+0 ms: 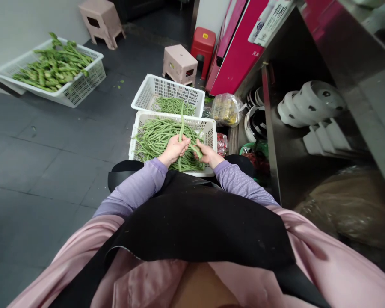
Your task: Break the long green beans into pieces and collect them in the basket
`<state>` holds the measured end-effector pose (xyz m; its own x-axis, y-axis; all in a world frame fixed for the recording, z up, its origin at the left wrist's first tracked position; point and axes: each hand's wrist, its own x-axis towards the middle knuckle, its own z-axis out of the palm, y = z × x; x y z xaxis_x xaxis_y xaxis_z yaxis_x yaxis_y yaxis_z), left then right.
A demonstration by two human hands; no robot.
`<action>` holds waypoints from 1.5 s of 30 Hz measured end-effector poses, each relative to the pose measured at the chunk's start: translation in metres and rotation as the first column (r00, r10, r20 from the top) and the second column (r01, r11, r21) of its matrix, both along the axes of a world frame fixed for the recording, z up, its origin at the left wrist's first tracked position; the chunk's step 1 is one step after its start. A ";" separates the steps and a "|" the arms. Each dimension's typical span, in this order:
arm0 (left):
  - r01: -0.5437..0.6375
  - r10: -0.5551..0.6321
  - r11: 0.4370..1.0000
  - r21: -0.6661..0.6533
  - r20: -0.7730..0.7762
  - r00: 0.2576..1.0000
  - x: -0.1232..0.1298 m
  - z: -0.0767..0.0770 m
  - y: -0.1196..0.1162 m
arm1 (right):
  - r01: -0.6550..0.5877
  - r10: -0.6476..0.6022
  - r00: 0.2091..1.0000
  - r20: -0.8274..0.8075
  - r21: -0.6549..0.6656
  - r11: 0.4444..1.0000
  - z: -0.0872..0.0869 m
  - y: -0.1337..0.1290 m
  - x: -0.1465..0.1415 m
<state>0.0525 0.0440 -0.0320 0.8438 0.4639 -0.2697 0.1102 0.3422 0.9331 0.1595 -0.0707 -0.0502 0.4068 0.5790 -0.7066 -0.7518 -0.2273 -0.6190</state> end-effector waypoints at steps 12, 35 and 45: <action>-0.103 0.229 0.842 0.530 -0.178 0.957 0.016 -0.036 0.014 | 0.165 -0.156 0.978 0.136 -0.056 0.985 0.020 0.022 -0.041; -0.336 0.330 0.941 0.022 0.147 0.933 0.016 -0.005 0.046 | -0.204 0.239 0.899 0.366 -0.131 0.970 -0.019 -0.024 -0.032; -0.342 0.339 0.940 0.008 0.122 0.933 0.012 -0.002 0.046 | 0.000 0.566 0.544 0.619 -0.675 0.738 -0.045 -0.036 0.012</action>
<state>0.0641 0.0900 -0.0345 0.6586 0.7351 -0.1608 -0.1188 0.3126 0.9424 0.1713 -0.1069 -0.0950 0.8143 0.3980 -0.4224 0.1103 -0.8207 -0.5606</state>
